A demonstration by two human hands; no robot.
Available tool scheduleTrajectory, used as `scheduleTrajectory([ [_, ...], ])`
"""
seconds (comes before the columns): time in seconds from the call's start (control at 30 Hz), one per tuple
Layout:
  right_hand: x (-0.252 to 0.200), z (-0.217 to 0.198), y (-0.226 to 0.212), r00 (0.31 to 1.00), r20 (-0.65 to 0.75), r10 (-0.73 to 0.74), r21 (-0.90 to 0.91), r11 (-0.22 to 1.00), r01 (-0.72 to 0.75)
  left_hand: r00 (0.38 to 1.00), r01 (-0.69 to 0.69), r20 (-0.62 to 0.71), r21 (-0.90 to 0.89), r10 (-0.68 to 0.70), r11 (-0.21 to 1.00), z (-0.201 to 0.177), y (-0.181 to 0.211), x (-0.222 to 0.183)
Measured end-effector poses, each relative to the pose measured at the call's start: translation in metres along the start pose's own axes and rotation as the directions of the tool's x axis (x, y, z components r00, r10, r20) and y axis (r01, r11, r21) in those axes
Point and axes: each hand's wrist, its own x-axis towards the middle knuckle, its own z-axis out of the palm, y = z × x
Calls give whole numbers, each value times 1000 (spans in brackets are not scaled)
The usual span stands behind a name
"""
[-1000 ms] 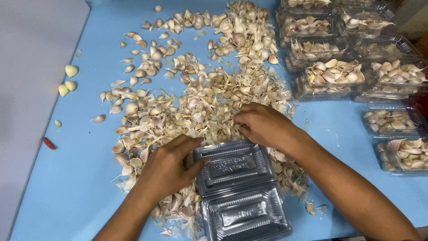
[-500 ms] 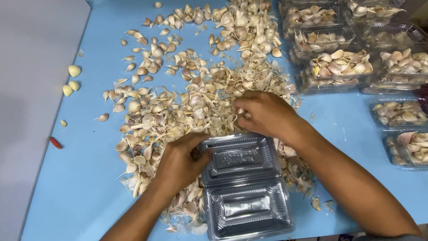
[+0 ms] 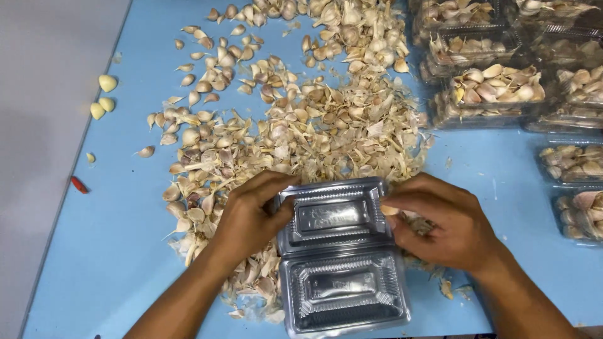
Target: Sorting garlic cloves from husks and packing them into plastic containers
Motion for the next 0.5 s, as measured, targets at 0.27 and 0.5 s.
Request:
scheduleTrajectory([
  [0.27,-4,6,-6,995,43,-86,47,995,84,998,-49,-29,6,49,999,5,0,6],
  [0.5,14,11,-33,940,260,-220,103,974,200,994,-103,-34,78,106,992,8,4,20],
])
